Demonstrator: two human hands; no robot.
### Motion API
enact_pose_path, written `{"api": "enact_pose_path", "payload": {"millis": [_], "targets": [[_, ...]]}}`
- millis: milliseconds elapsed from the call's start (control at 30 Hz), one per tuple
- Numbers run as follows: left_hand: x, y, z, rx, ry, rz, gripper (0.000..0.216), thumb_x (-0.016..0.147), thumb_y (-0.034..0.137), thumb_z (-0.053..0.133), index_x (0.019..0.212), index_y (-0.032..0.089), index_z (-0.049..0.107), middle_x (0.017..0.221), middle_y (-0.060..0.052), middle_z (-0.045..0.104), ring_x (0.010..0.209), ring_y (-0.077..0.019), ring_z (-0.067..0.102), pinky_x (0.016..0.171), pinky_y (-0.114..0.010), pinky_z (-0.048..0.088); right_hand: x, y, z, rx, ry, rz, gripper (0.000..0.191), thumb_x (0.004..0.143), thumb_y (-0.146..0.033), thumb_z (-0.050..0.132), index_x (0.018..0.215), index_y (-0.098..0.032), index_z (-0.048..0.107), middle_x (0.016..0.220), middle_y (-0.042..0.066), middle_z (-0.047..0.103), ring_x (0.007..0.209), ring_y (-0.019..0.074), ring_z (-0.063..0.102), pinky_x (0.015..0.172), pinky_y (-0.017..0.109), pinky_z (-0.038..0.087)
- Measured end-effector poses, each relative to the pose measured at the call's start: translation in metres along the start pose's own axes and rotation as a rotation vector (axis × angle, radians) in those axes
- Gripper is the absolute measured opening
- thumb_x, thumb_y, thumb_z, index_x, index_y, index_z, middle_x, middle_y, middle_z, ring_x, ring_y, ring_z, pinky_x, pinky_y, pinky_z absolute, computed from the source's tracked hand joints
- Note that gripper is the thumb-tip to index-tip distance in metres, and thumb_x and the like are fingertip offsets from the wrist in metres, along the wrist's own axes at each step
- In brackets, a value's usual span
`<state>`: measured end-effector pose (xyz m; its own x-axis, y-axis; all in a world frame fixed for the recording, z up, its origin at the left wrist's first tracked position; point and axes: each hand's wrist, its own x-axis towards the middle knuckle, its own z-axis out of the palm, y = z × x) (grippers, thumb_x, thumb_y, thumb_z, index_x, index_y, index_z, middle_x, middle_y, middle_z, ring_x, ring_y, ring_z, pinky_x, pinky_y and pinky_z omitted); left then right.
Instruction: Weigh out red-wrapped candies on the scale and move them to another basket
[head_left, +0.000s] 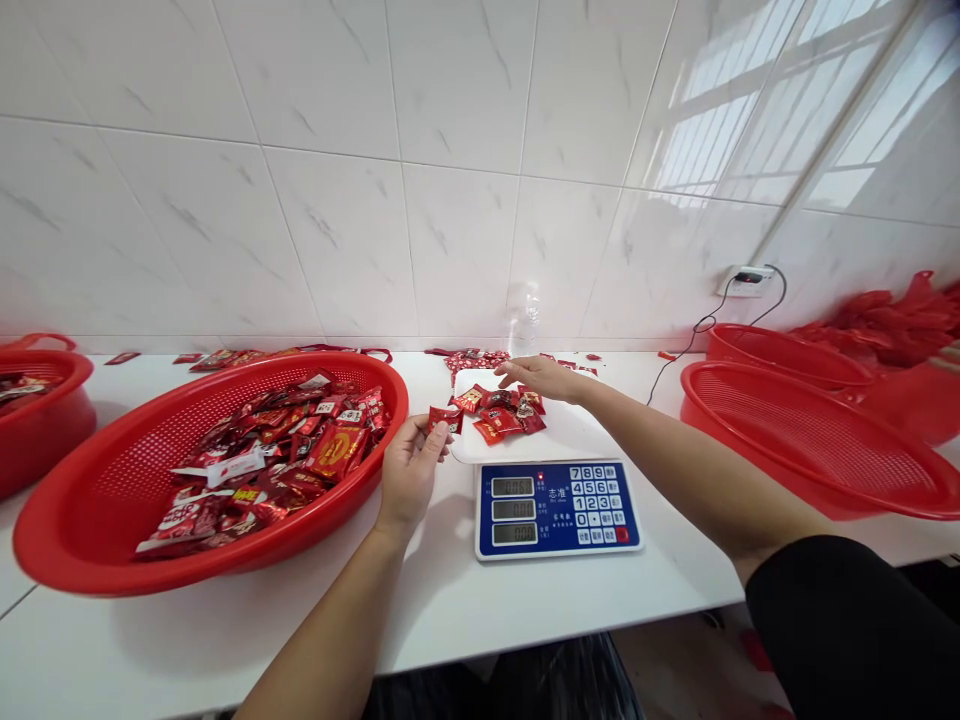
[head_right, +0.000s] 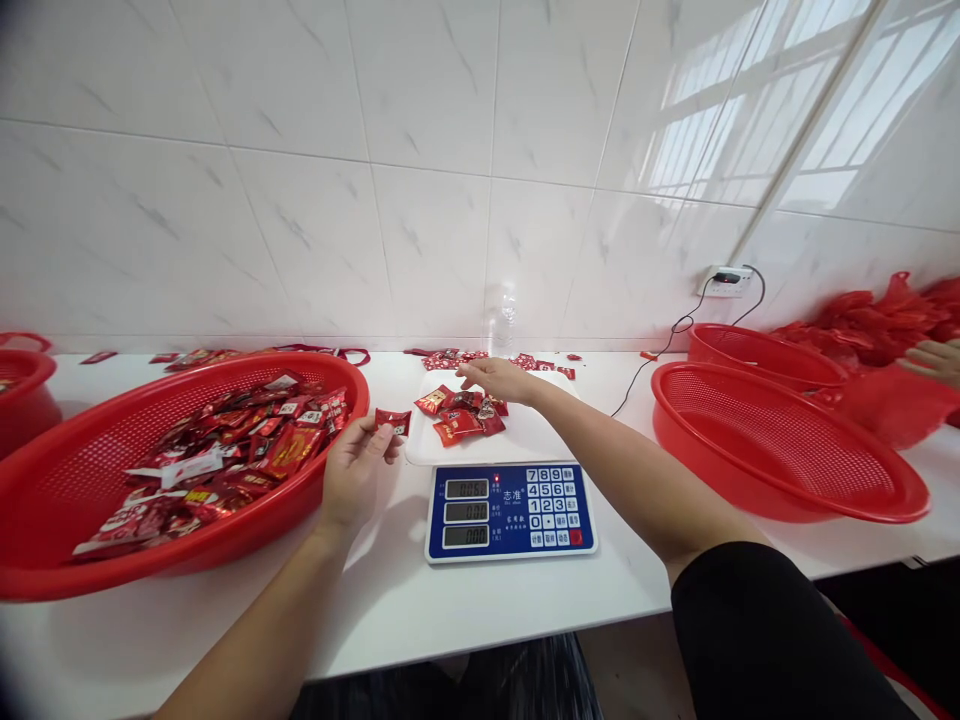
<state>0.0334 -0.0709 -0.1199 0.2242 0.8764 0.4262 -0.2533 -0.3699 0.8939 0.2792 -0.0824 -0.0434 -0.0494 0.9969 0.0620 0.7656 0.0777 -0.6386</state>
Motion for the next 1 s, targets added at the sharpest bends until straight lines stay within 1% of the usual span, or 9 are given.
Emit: {"api": "enact_pose_path", "payload": {"millis": [167, 267, 333, 433, 533, 633, 700, 867, 1000], "targets": [[0.0, -0.001, 0.0, -0.002, 0.013, 0.0, 0.025, 0.08, 0.042, 0.067, 0.087, 0.018, 0.065, 0.07, -0.001, 0.063, 0.061, -0.0116, 0.054, 0.058, -0.022, 0.044, -0.002, 0.003, -0.004, -0.088, 0.093, 0.057, 0.049, 0.099, -0.052, 0.028, 0.116, -0.022, 0.063, 0.118, 0.007, 0.067, 0.108, 0.0203, 0.062, 0.091, 0.032, 0.048], [0.001, -0.001, 0.0, -0.011, 0.006, -0.004, 0.024, 0.08, 0.041, 0.067, 0.087, 0.018, 0.065, 0.07, -0.001, 0.063, 0.061, -0.0114, 0.053, 0.057, -0.022, 0.044, -0.002, 0.01, -0.005, -0.192, 0.137, 0.134, 0.044, 0.098, -0.05, 0.035, 0.109, -0.021, 0.065, 0.118, 0.01, 0.067, 0.112, 0.0262, 0.059, 0.095, 0.038, 0.044], [0.001, -0.001, 0.0, -0.015, 0.001, -0.005, 0.023, 0.08, 0.041, 0.067, 0.087, 0.018, 0.065, 0.071, -0.001, 0.063, 0.062, -0.0113, 0.054, 0.058, -0.022, 0.044, -0.002, 0.014, -0.006, -0.251, 0.15, 0.185, 0.041, 0.096, -0.049, 0.04, 0.109, -0.02, 0.065, 0.12, 0.012, 0.065, 0.115, 0.0296, 0.057, 0.096, 0.041, 0.042], [0.0, 0.0, 0.0, -0.014, -0.005, -0.003, 0.022, 0.081, 0.04, 0.067, 0.088, 0.019, 0.065, 0.071, -0.001, 0.063, 0.062, -0.0109, 0.053, 0.058, -0.021, 0.043, -0.003, 0.016, -0.004, -0.294, 0.145, 0.221, 0.036, 0.095, -0.044, 0.044, 0.109, -0.018, 0.065, 0.121, 0.014, 0.065, 0.114, 0.0302, 0.058, 0.095, 0.041, 0.042], [0.0, 0.001, 0.0, -0.013, -0.004, -0.001, 0.023, 0.081, 0.04, 0.067, 0.088, 0.018, 0.065, 0.071, -0.001, 0.063, 0.062, -0.0108, 0.054, 0.058, -0.021, 0.044, -0.001, 0.013, 0.0, -0.285, 0.125, 0.197, 0.034, 0.096, -0.039, 0.042, 0.11, -0.02, 0.065, 0.119, 0.011, 0.067, 0.107, 0.0252, 0.062, 0.092, 0.036, 0.045], [0.001, 0.0, 0.0, -0.005, 0.004, 0.002, 0.024, 0.081, 0.04, 0.067, 0.088, 0.018, 0.065, 0.071, -0.001, 0.063, 0.062, -0.0112, 0.054, 0.058, -0.022, 0.044, 0.001, 0.009, 0.002, -0.256, 0.13, 0.14, 0.035, 0.097, -0.037, 0.039, 0.121, -0.022, 0.061, 0.123, 0.007, 0.065, 0.105, 0.021, 0.064, 0.091, 0.032, 0.046], [0.001, -0.001, -0.001, 0.001, 0.006, 0.002, 0.024, 0.081, 0.041, 0.067, 0.088, 0.017, 0.065, 0.07, -0.001, 0.063, 0.061, -0.0112, 0.054, 0.058, -0.022, 0.044, 0.002, 0.007, 0.001, -0.246, 0.153, 0.113, 0.037, 0.098, -0.037, 0.038, 0.125, -0.022, 0.058, 0.127, 0.007, 0.063, 0.107, 0.0212, 0.062, 0.092, 0.033, 0.046], [0.001, -0.003, -0.001, -0.021, -0.005, 0.004, 0.024, 0.082, 0.04, 0.067, 0.089, 0.018, 0.065, 0.071, -0.001, 0.062, 0.062, -0.0105, 0.053, 0.058, -0.021, 0.043, 0.0, 0.002, -0.003, -0.256, 0.233, 0.081, 0.039, 0.098, -0.038, 0.039, 0.127, -0.02, 0.056, 0.128, 0.009, 0.061, 0.114, 0.0235, 0.058, 0.095, 0.037, 0.045], [0.001, -0.004, -0.001, -0.037, -0.002, 0.023, 0.023, 0.082, 0.039, 0.067, 0.09, 0.017, 0.065, 0.071, 0.0, 0.062, 0.063, -0.0101, 0.054, 0.058, -0.02, 0.043, -0.004, -0.001, 0.001, -0.274, 0.218, 0.033, 0.037, 0.097, -0.037, 0.042, 0.126, -0.019, 0.058, 0.129, 0.009, 0.061, 0.116, 0.0236, 0.057, 0.098, 0.039, 0.043]]}}
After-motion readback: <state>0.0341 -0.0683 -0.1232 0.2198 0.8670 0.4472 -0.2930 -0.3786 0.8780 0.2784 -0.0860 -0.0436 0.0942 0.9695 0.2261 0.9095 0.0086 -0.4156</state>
